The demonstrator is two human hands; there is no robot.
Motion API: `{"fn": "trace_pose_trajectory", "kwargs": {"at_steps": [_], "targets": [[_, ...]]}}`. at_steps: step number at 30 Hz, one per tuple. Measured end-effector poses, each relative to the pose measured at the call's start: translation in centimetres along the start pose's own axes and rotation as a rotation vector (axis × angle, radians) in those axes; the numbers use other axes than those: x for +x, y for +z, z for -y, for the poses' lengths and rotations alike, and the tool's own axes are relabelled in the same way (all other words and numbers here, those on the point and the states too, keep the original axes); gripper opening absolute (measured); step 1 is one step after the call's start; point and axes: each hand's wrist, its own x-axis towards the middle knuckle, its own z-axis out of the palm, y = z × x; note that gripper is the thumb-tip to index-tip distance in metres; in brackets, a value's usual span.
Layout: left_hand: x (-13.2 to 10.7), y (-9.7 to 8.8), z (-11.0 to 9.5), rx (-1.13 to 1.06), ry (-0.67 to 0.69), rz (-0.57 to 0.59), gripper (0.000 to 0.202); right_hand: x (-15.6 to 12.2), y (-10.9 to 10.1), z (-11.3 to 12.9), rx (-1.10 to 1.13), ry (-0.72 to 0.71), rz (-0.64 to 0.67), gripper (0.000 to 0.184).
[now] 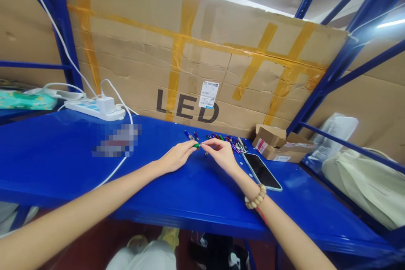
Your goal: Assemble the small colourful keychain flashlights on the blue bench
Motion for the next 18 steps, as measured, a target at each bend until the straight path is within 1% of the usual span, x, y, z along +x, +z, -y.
{"fn": "trace_pose_trajectory", "kwargs": {"at_steps": [1, 3, 5, 8, 13, 16, 18], "targets": [[0.05, -0.03, 0.06, -0.012, -0.009, -0.023, 0.03, 0.0, -0.04, -0.13, -0.002, 0.001, 0.002, 0.023], [0.11, -0.08, 0.14, 0.003, -0.022, -0.028, 0.029, -0.05, -0.09, -0.39, -0.004, 0.005, 0.005, 0.023], [0.12, -0.09, 0.14, 0.037, -0.022, 0.016, 0.03, -0.13, -0.07, -0.56, -0.002, 0.007, 0.002, 0.024], [0.04, -0.04, 0.0, 0.088, -0.025, 0.031, 0.032, -0.24, 0.0, -0.67, 0.001, 0.004, 0.002, 0.024], [-0.05, -0.01, -0.27, 0.127, -0.001, 0.101, 0.033, -0.28, -0.01, -0.76, -0.012, -0.003, 0.006, 0.025], [-0.06, -0.05, -0.28, 0.153, -0.001, 0.109, 0.034, -0.34, -0.06, -0.69, -0.036, -0.028, 0.025, 0.025], [-0.02, -0.05, -0.22, 0.159, 0.007, 0.092, 0.033, -0.44, -0.02, -0.51, -0.068, -0.058, 0.022, 0.023]]}}
